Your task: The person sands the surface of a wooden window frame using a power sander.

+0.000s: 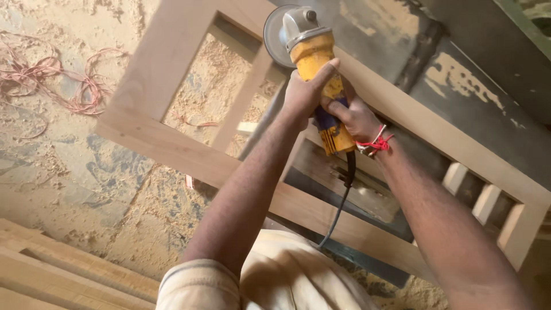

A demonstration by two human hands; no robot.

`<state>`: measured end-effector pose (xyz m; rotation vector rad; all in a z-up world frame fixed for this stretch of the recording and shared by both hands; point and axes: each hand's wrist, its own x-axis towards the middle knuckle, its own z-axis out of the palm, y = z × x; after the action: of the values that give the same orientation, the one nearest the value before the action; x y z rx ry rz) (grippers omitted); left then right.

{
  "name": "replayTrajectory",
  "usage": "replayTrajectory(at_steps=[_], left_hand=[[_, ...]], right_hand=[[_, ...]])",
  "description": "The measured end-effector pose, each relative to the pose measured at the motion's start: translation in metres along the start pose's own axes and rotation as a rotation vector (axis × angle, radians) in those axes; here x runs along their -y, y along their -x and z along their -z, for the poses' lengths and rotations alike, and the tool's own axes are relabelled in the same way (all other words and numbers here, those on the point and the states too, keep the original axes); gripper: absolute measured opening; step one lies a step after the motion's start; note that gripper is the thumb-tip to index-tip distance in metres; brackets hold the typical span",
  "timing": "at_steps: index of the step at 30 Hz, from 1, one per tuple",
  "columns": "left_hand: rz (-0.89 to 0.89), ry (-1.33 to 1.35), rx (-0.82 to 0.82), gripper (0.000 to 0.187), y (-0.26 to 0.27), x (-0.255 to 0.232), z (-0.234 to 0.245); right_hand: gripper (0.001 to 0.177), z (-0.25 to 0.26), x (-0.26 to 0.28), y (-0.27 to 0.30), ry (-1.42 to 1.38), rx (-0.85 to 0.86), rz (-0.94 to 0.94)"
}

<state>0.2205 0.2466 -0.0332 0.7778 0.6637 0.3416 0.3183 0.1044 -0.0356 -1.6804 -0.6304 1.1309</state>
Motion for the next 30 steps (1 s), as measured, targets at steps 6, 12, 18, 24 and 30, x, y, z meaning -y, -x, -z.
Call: replayTrajectory(at_steps=[6,12,18,24,30], left_hand=[[-0.028,0.011,-0.009,0.052,0.052,-0.002,0.056],[0.027,0.01,-0.056,0.062,0.133,0.002,0.091],[0.031,-0.072,-0.134,0.055,0.201,0.017,0.109],[0.028,0.007,-0.216,0.058,0.258,0.044,0.123],[0.029,-0.006,-0.107,0.053,0.215,0.041,0.098]], right_hand=[[0.077,-0.066,0.018,0.036,0.068,0.049,-0.089],[0.068,-0.126,0.002,0.096,0.276,0.09,-0.114],[0.084,-0.15,-0.011,0.137,0.4,0.2,-0.293],[0.09,-0.176,-0.008,0.164,0.624,0.309,-0.173],[0.055,-0.125,-0.022,0.155,0.269,0.267,-0.382]])
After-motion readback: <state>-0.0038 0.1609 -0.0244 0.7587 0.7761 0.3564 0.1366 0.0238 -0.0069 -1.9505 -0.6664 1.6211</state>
